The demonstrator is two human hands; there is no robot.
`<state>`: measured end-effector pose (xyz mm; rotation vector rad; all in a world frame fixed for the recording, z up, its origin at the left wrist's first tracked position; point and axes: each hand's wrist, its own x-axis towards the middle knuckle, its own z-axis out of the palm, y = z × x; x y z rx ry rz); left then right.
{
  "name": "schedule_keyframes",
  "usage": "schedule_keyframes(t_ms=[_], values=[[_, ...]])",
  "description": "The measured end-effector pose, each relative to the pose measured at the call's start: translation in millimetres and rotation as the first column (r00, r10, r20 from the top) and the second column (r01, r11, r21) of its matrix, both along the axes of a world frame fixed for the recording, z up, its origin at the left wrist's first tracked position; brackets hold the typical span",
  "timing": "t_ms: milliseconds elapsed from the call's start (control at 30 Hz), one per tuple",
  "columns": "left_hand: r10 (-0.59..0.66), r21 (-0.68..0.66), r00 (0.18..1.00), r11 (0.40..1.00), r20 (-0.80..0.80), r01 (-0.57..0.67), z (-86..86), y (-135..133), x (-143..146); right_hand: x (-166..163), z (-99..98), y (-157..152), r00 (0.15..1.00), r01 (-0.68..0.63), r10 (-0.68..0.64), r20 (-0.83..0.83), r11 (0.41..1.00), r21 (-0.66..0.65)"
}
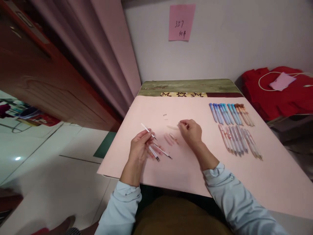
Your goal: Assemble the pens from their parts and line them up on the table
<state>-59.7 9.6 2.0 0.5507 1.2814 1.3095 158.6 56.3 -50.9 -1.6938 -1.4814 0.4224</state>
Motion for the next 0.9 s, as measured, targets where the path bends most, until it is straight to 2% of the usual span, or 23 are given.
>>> schedule_keyframes(t_ms=[67, 167, 300, 400, 467, 533, 600, 667, 767, 900], values=[[0.084, 0.030, 0.996, 0.996, 0.024, -0.085, -0.6, 6.5, 0.4, -2.7, -4.3, 2.9, 0.982, -0.068, 0.075, 0.171, 0.997, -0.046], [0.083, 0.073, 0.994, 0.993, 0.068, -0.088, 0.4, 16.4, 9.6, -11.2, -5.1, 1.5, 0.932, -0.157, 0.185, 0.313, 0.981, -0.113], [0.087, 0.126, 0.990, 0.987, 0.110, -0.101, 5.7, 31.5, 25.6, -16.8, -1.4, -2.3, 0.879, -0.227, 0.258, 0.401, 0.966, -0.122], [0.127, 0.153, 0.982, 0.977, 0.137, -0.148, 5.9, 37.3, 37.6, -16.7, 0.6, -4.6, 0.872, -0.250, 0.282, 0.399, 0.959, -0.131], [0.159, 0.159, 0.975, 0.970, 0.154, -0.184, 3.3, 35.5, 45.7, -15.1, 0.7, -7.9, 0.916, -0.245, 0.266, 0.300, 0.964, -0.108], [0.176, 0.145, 0.970, 0.969, 0.169, -0.202, 0.5, 30.5, 53.0, -12.2, -0.2, -14.2, 0.965, -0.250, 0.254, 0.063, 0.965, -0.074], [0.174, 0.132, 0.970, 0.971, 0.172, -0.198, -0.2, 25.1, 58.5, -8.6, -1.1, -22.9, 0.932, -0.293, 0.274, -0.237, 0.955, -0.052], [0.152, 0.144, 0.975, 0.974, 0.159, -0.175, 1.9, 21.6, 62.3, -5.3, -1.0, -31.8, 0.844, -0.352, 0.304, -0.442, 0.936, -0.028], [0.117, 0.193, 0.984, 0.971, 0.132, -0.141, 7.1, 20.3, 66.4, -2.7, 1.4, -40.6, 0.788, -0.385, 0.333, -0.518, 0.923, 0.008], [0.108, 0.224, 0.989, 0.966, 0.103, -0.129, 9.6, 21.8, 70.7, -3.0, 5.1, -42.4, 0.800, -0.385, 0.355, -0.483, 0.922, 0.041]])
